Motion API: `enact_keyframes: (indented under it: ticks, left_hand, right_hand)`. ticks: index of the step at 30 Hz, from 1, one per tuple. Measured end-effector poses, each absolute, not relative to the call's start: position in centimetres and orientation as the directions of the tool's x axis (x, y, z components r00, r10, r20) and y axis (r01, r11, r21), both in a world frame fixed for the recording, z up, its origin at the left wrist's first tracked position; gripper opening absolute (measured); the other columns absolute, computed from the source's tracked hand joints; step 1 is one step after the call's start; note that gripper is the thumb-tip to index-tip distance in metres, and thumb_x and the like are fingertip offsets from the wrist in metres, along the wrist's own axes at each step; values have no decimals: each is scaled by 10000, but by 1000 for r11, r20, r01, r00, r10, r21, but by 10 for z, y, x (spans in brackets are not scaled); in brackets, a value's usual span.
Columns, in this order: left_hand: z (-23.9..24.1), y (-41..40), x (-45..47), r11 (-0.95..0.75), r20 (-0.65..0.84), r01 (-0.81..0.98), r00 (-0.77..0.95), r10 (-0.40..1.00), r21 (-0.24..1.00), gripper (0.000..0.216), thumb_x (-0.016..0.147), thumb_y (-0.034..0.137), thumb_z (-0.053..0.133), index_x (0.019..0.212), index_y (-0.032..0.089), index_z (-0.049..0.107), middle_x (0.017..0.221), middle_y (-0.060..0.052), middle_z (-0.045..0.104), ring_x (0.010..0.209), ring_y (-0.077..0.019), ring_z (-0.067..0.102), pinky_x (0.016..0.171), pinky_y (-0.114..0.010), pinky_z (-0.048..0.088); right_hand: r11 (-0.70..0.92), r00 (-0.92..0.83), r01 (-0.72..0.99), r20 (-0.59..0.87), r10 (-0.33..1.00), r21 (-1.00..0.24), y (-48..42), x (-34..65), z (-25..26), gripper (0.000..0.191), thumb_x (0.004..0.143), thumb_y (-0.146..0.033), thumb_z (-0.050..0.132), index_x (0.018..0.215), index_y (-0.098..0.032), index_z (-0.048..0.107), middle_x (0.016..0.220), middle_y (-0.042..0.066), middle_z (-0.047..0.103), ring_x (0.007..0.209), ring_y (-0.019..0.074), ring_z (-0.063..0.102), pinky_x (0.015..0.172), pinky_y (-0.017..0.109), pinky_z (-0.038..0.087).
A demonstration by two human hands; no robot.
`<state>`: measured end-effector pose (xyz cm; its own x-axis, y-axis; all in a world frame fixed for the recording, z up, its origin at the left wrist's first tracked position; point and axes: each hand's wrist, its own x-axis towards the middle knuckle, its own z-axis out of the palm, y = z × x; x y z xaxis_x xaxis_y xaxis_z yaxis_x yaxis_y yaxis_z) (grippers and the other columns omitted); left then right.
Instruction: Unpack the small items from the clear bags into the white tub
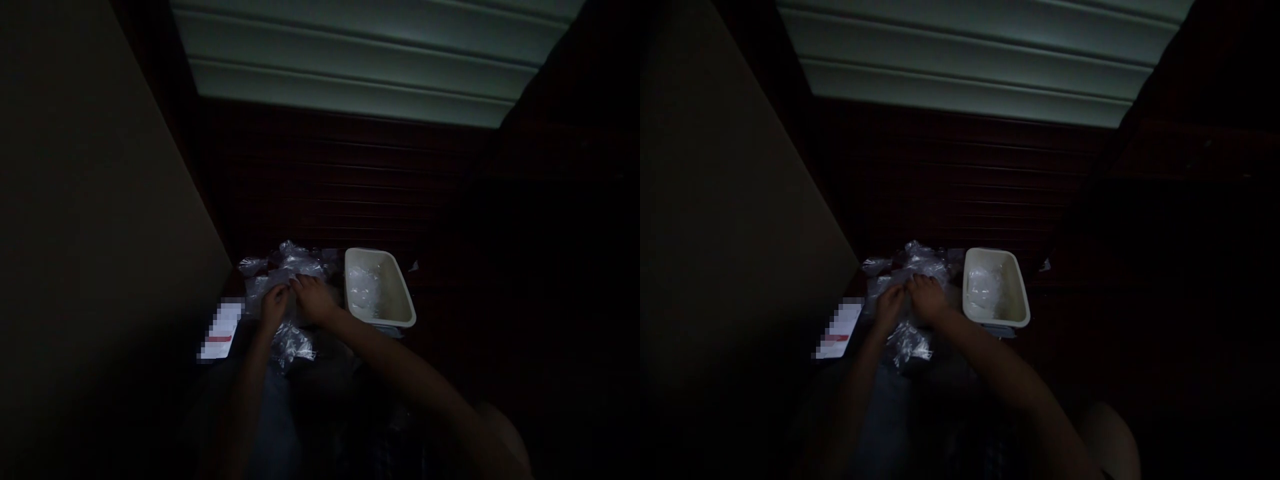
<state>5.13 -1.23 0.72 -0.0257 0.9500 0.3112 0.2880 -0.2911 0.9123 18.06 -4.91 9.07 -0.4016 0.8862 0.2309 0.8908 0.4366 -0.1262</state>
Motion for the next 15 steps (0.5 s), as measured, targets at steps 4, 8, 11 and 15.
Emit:
enact_keyframes:
  ticks: [4, 8, 11, 15]
  left_hand:
    - [6, -9, 45, -338, 379, 438, -8, 925, 833, 226, 723, 277, 472, 877, 168, 596, 912, -79, 615, 887, -196, 551, 830, -338, 402]
    - [2, -5, 38, -325, 386, 489, -26, 922, 809, 248, 725, 267, 478, 920, 163, 590, 942, -90, 614, 913, -207, 552, 835, -355, 405]
    - [-2, -2, 33, -294, 363, 482, -55, 930, 826, 261, 725, 264, 479, 934, 152, 587, 962, -102, 611, 924, -212, 552, 838, -360, 408]
    - [-2, -3, 31, -272, 336, 435, -78, 939, 858, 249, 718, 248, 484, 927, 163, 589, 970, -92, 611, 929, -208, 554, 843, -361, 410]
  right_hand:
    - [247, -230, 956, 116, 966, -160, -49, 183, 57, 443, 763, -169, 380, 1204, -128, 368, 1245, 156, 401, 1113, 224, 397, 891, 363, 310]
    - [127, -114, 977, 86, 990, -174, -46, 193, 37, 429, 774, -167, 357, 1201, -128, 367, 1251, 153, 397, 1063, 227, 450, 859, 346, 348]
    - [77, -64, 981, 74, 995, -179, -40, 195, 31, 403, 804, -200, 332, 1200, -129, 362, 1247, 156, 399, 1061, 223, 455, 848, 330, 357]
    - [56, -46, 986, 67, 997, -158, -31, 192, 26, 386, 835, -241, 300, 1203, -134, 349, 1258, 168, 382, 1095, 223, 432, 867, 345, 343]
